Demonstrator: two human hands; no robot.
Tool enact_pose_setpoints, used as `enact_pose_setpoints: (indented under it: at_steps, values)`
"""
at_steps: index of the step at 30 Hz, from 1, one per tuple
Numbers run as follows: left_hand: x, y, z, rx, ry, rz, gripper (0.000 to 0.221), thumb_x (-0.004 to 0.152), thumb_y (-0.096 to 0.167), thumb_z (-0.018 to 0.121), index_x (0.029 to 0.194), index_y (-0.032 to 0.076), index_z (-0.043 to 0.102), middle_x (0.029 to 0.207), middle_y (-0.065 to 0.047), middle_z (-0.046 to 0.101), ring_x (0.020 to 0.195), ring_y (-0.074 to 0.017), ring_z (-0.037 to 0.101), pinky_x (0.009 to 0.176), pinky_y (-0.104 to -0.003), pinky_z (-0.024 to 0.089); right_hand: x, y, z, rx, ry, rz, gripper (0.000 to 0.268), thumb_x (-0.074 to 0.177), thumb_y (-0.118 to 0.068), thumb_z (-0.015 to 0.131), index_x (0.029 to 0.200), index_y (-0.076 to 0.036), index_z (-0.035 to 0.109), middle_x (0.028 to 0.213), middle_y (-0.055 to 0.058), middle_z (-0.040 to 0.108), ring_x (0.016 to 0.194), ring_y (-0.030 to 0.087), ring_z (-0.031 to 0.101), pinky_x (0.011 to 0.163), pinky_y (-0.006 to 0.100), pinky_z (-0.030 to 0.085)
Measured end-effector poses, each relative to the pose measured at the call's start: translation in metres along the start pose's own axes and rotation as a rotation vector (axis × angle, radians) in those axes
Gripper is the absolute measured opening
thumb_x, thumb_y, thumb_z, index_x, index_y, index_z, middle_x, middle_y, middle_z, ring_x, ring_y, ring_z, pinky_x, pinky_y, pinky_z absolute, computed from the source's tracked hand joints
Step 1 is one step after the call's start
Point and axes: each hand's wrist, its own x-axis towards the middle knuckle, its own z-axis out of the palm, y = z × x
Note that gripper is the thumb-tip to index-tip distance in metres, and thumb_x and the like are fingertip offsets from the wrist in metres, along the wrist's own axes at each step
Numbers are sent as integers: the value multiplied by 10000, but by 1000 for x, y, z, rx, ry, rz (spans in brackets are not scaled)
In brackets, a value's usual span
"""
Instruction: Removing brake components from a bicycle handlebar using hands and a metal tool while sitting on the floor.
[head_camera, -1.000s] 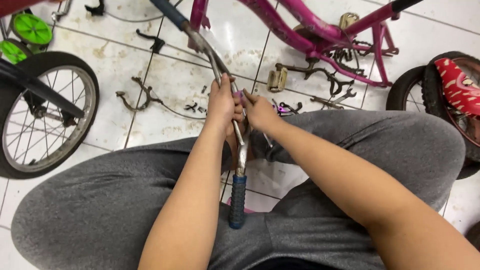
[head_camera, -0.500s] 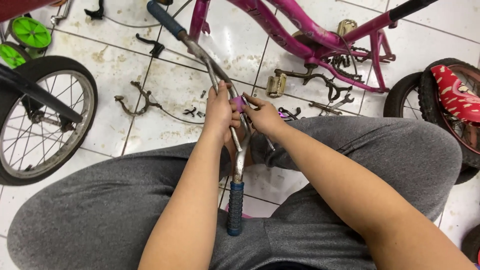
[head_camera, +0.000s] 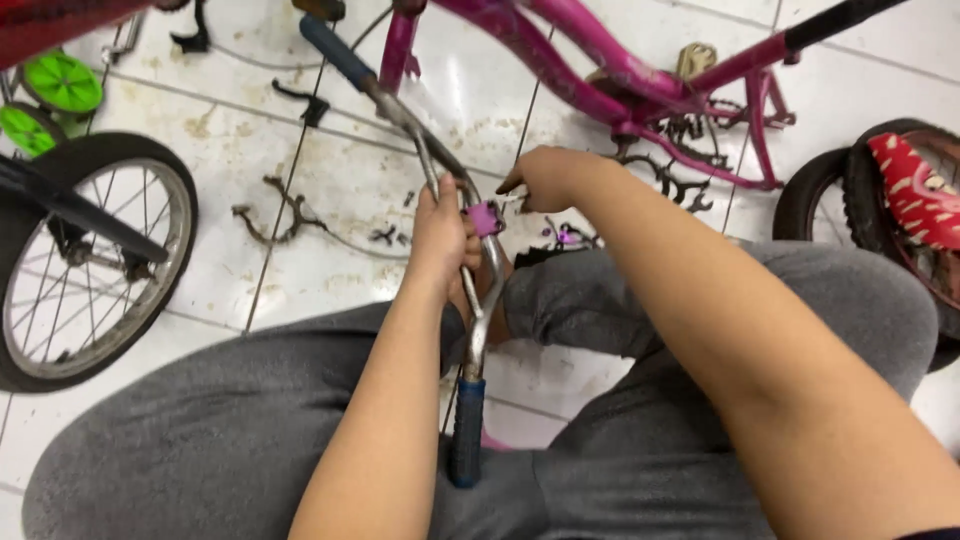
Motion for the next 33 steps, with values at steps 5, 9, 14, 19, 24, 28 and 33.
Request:
enact_pose_setpoints:
  at_steps: [5, 9, 14, 19, 24, 28, 33]
  values:
    - [-5, 2, -2, 5, 43, -24, 379, 1069, 481, 349, 1234, 165, 477, 705, -11, 374, 485, -110, 463, 332, -183, 360, 29, 2, -7, -345, 314, -19, 293, 723, -125, 853, 1009, -84, 799, 860, 134, 746, 861, 365, 753, 739, 522, 633]
    - [-12, 3, 0, 25, 14, -39, 365, 1073, 457, 360, 1227, 156, 498, 703, -8, 349, 470, -104, 434, 327, -180, 340, 18, -7, 7, -287, 571, 39, 334, 829, 92, 671, 1084, -91, 787, 950, 134, 748, 870, 356, 772, 702, 477, 647]
    - [-11, 5, 2, 15, -14, -27, 375, 1078, 447, 355, 1259, 148, 492, 716, 1, 349, 473, -102, 443, 329, -186, 344, 28, -28, 18, 563, 524, -4, 594, 887, 57, 535, 1450, -126, 581, 1311, 181, 678, 1239, 387, 636, 1049, 527, 515]
    - [-20, 13, 1, 2, -31, -56, 469, 1080, 462, 338, 1398, 122, 390, 715, 34, 288, 484, -64, 377, 345, -175, 321, 42, -52, 30, 840, 456, -56, 652, 839, 15, 471, 1445, -196, 584, 1367, 171, 668, 1298, 380, 611, 1136, 533, 471]
    - [-22, 12, 2, -1, -29, -51, 424, 1075, 461, 334, 1299, 124, 459, 708, 46, 289, 485, -60, 384, 350, -161, 305, 52, -38, 28, 704, 492, -18, 456, 843, -73, 660, 1295, -113, 705, 1193, 158, 747, 1120, 350, 719, 991, 478, 569]
    - [-15, 6, 2, -9, -28, -59, 437, 1080, 465, 343, 1336, 122, 430, 708, 40, 288, 481, -58, 368, 346, -167, 293, 50, -28, 32, 660, 505, 13, 352, 875, -47, 643, 1195, -128, 764, 1114, 160, 769, 1071, 361, 734, 928, 462, 599]
    - [-14, 4, 2, -28, -33, -40, 353, 1081, 453, 349, 1213, 151, 474, 693, 34, 285, 465, -63, 363, 331, -160, 295, 17, -34, 24, 544, 401, -47, 407, 945, -80, 622, 1347, -97, 679, 1148, 196, 755, 1141, 411, 694, 977, 521, 562]
